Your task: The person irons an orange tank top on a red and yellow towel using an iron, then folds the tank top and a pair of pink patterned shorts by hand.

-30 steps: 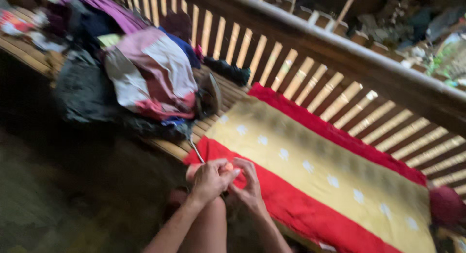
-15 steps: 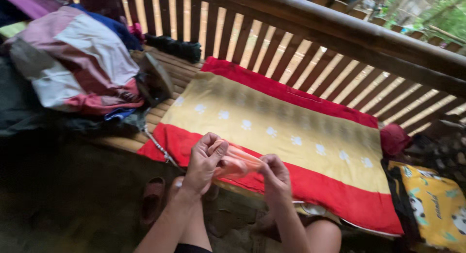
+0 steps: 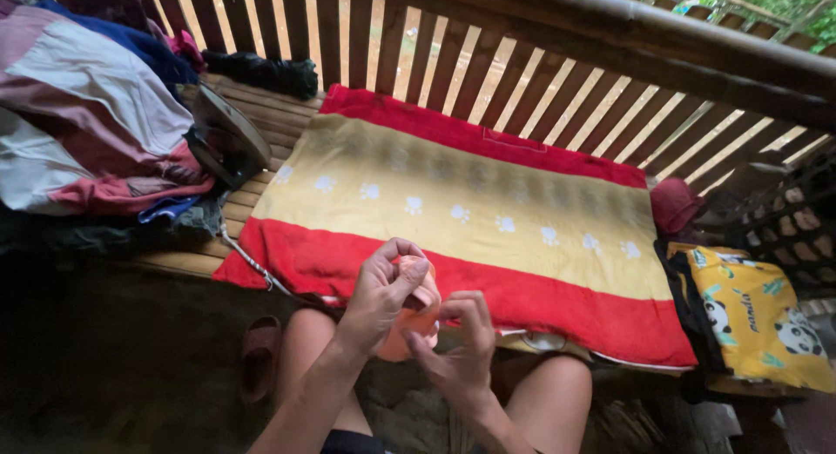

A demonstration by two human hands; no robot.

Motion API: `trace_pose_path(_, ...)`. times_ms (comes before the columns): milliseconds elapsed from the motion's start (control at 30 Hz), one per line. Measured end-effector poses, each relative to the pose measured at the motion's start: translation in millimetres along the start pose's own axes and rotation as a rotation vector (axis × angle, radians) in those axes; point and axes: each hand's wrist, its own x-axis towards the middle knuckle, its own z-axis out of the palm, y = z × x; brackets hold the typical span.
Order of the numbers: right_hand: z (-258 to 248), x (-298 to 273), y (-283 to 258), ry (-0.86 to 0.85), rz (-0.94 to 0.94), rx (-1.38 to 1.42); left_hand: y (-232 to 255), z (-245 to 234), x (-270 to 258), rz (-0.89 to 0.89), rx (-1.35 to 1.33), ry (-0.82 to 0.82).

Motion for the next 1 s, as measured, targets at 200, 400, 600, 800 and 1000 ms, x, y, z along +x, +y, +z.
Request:
trace_pose_path(200,13.0,-7.1,3.8,-0.066,0.165,0.069,-14.1,-11.7,-3.4,0.008,0.095,0.1)
trace_pose_path(400,10.0,-17.5,33.1,-0.18,0.584,0.802,4.6,-23.1,-15.3,0.016,0.108,0.034)
trace_pose_path(600,-11.1,-9.2,62.6,-0.209,0.861,1.222,24.7,-21.4,-22.6,0.058,0.746,0.109)
trace_pose_path(800,-41.6,18.2,61.2,-0.503,0.383,0.732,44.7,-11.1,-17.2,0.621,1.286,0.212)
trace_pose_path(1000,-53.3,34.8,54.8,-0.237,-0.022,-0.328,60.9,-4.8,-12.4,0.417,0.987,0.253)
